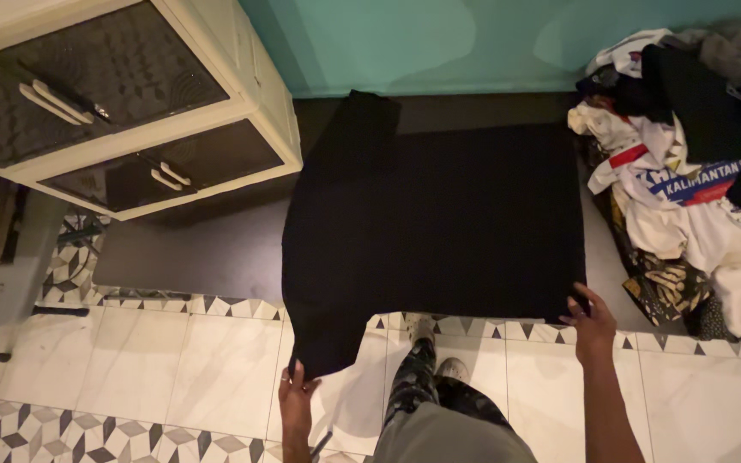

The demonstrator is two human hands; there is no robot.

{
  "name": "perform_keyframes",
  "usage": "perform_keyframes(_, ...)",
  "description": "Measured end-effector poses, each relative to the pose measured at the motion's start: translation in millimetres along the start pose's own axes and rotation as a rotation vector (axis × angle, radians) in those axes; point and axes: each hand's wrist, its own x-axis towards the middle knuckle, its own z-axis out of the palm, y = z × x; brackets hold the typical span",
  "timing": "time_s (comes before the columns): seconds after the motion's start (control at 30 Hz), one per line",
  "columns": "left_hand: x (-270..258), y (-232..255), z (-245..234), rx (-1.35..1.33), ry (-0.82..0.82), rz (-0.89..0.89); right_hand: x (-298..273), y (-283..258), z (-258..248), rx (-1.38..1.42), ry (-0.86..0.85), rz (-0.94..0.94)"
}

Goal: The person folds a blue shirt and a black shirt on a table, then places the folded blue shirt into a plastic cabinet.

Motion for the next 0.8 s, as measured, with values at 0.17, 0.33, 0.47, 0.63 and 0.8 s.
perform_keyframes(0.17, -15.2, 43.0, 11.6, 0.035, 0.009, 0.285, -13.4, -25.8, -3.2, -0.222, -0.095, 0.062)
perform_keyframes(0.33, -48.1, 112.1, 37.6, 0.070, 0.028, 0.341, -27.4, -65.4, -1.5, -0.733, -0.164, -0.252)
perform_keyframes(0.47, -43.3, 144.2, 55.9, 0.045, -0.042, 0.543, -18.5, -74.1, -9.7, -0.931, -0.194, -0.456)
perform_keyframes(0.63, -16.5, 178.6, 77.1, 0.068, -0.081, 0.614, -0.3, -83.8, -10.4, -1.040, -0.157, -0.616)
perform_keyframes(0.8, 4.6, 226.7, 99.7, 0.285, -0.092, 0.529, 48.2, -101.8, -17.6, -1.024, -0.369, -0.810)
